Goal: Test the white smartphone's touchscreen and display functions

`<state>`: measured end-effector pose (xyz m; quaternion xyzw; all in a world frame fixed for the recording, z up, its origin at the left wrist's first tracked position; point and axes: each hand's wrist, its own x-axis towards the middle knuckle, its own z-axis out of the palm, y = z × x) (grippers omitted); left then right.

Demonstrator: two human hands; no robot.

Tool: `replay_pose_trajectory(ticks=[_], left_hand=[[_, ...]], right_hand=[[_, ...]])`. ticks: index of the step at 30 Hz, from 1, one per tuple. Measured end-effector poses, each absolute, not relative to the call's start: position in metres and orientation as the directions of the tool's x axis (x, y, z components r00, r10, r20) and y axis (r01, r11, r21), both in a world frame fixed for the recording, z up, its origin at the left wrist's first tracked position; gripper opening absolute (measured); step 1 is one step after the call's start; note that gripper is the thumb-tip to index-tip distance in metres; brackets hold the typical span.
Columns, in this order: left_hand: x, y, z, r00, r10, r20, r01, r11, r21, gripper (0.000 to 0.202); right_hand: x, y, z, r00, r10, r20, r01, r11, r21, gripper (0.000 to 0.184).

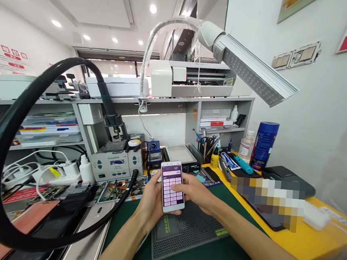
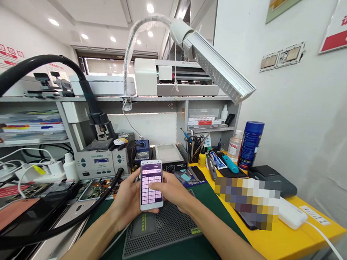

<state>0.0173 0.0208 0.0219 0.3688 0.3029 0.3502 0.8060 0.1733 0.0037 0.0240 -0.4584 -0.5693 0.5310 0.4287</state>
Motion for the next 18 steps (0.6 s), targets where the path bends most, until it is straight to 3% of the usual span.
replay_pose_trajectory(ticks=[6, 18], left_hand=[[0.021, 0.019, 0.014, 0.564, 0.801, -0.201, -0.326, 0.440, 0.837, 0.059], [0.022, 0.021, 0.012, 0.564, 0.794, -0.228, -0.315, 0.462, 0.829, 0.065]], right_hand=[[0.160, 0.005, 0.014, -0.023, 0.993, 0.119, 0.167, 0.121, -0.979, 0.025], [0.165, 0.009, 0.009, -0.095, 0.986, 0.138, 0.077, 0.146, -0.986, 0.022]])
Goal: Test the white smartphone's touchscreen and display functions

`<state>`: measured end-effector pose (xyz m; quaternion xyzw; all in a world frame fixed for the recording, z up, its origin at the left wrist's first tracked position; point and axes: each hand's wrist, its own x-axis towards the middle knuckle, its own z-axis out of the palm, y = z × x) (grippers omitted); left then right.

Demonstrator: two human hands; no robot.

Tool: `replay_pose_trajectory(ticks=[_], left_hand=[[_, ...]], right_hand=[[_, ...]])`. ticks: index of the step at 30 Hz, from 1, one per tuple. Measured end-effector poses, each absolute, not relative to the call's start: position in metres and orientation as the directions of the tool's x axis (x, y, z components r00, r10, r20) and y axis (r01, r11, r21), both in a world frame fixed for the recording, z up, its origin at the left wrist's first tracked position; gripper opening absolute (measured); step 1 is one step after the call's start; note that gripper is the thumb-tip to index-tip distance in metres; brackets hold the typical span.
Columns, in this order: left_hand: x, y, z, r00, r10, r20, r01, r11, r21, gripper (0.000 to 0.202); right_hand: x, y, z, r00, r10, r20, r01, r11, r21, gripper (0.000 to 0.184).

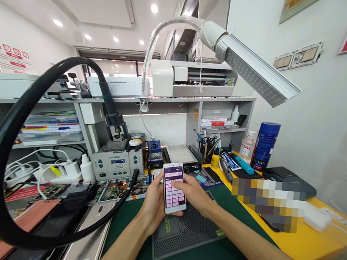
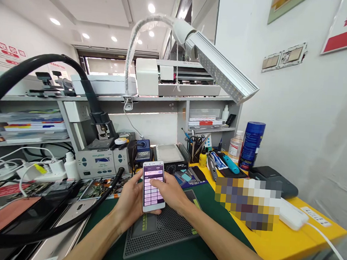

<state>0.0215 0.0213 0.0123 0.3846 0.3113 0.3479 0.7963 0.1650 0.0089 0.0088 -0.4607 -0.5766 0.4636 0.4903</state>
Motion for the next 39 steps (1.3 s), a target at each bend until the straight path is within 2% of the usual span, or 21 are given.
replay_pose_trajectory(ticks=[6, 15, 29, 39], left_hand=[[0.0216, 0.0231, 0.0095, 0.567, 0.792, -0.227, -0.318, 0.464, 0.827, 0.066], [0.0213, 0.0237, 0.0068, 0.559, 0.798, -0.224, -0.318, 0.456, 0.831, 0.066], [0.0207, 0.0234, 0.0063, 0.558, 0.803, -0.208, -0.317, 0.438, 0.841, 0.065], [0.0203, 0.0230, 0.0069, 0.581, 0.789, -0.201, -0.326, 0.451, 0.831, 0.064]], right_hand=[[0.1667, 0.0117, 0.0036, -0.085, 0.991, 0.102, 0.065, 0.108, -0.992, 0.023], [0.1672, 0.0134, 0.0024, -0.087, 0.989, 0.121, 0.066, 0.127, -0.990, 0.019], [0.1635, 0.0083, 0.0097, -0.075, 0.986, 0.151, 0.161, 0.161, -0.974, 0.023], [0.1671, 0.0104, 0.0057, -0.077, 0.990, 0.121, 0.047, 0.125, -0.991, 0.027]])
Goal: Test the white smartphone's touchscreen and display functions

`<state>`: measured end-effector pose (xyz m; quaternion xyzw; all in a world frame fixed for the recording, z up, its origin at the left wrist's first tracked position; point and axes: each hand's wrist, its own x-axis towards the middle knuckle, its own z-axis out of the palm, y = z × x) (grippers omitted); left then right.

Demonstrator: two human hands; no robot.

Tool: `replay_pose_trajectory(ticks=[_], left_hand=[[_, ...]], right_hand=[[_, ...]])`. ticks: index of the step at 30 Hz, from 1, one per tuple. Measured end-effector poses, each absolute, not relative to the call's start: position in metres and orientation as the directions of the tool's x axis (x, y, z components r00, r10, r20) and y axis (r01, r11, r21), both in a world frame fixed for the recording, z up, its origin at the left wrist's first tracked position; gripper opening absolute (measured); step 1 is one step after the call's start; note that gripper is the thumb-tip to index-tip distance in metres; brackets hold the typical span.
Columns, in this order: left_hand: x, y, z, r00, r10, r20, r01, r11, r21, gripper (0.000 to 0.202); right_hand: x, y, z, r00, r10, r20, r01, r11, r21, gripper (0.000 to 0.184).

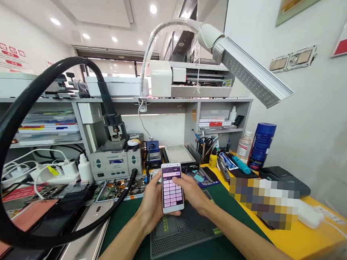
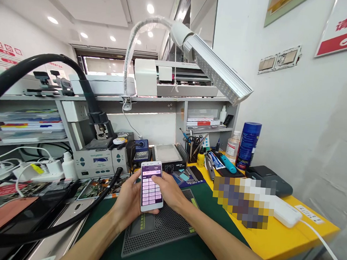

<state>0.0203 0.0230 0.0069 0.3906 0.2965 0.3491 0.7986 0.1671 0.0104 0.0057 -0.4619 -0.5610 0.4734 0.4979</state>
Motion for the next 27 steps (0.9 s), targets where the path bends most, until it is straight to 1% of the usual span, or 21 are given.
replay_pose_trajectory(ticks=[5, 13, 20, 27], left_hand=[[0.0201, 0.0212, 0.0109, 0.577, 0.788, -0.217, -0.327, 0.466, 0.822, 0.063], [0.0196, 0.0213, 0.0087, 0.571, 0.792, -0.218, -0.331, 0.464, 0.822, 0.064], [0.0194, 0.0237, 0.0074, 0.574, 0.791, -0.210, -0.339, 0.464, 0.819, 0.065], [0.0201, 0.0230, 0.0084, 0.591, 0.778, -0.213, -0.341, 0.480, 0.808, 0.063]], right_hand=[[0.1686, 0.0112, 0.0043, -0.091, 0.990, 0.111, 0.020, 0.114, -0.993, 0.028], [0.1691, 0.0129, 0.0023, -0.099, 0.989, 0.109, 0.021, 0.112, -0.994, 0.025], [0.1694, 0.0120, 0.0026, -0.103, 0.986, 0.128, 0.039, 0.132, -0.990, 0.023], [0.1682, 0.0126, 0.0042, -0.094, 0.983, 0.156, 0.049, 0.161, -0.986, 0.021]])
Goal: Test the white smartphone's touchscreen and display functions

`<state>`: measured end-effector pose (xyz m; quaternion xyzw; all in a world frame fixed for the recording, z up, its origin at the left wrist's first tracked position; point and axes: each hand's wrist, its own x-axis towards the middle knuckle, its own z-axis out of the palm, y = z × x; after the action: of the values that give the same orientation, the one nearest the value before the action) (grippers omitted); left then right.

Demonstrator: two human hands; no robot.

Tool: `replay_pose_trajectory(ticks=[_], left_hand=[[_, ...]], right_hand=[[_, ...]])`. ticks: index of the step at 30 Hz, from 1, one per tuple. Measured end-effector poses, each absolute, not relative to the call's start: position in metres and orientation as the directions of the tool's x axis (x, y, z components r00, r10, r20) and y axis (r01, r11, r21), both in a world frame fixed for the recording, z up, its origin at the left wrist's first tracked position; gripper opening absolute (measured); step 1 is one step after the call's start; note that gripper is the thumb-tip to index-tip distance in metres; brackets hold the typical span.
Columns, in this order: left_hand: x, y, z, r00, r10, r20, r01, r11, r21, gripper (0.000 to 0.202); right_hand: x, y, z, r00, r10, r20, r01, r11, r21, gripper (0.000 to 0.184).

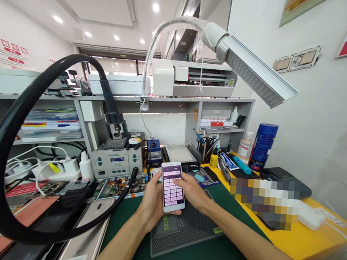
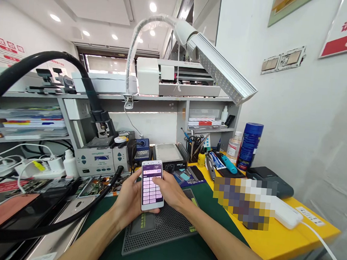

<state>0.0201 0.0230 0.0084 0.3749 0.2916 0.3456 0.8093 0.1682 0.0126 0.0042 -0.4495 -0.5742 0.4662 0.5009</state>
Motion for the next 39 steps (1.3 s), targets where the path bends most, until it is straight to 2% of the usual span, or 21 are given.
replay_pose_trajectory(ticks=[16, 39], left_hand=[[0.0185, 0.0246, 0.0042, 0.599, 0.772, -0.210, -0.319, 0.472, 0.822, 0.068], [0.0202, 0.0228, 0.0094, 0.585, 0.772, -0.249, -0.335, 0.509, 0.793, 0.065]], right_hand=[[0.1698, 0.0121, 0.0025, -0.119, 0.987, 0.108, -0.022, 0.106, -0.994, 0.038], [0.1696, 0.0138, 0.0007, -0.104, 0.987, 0.124, 0.038, 0.129, -0.991, 0.028]])
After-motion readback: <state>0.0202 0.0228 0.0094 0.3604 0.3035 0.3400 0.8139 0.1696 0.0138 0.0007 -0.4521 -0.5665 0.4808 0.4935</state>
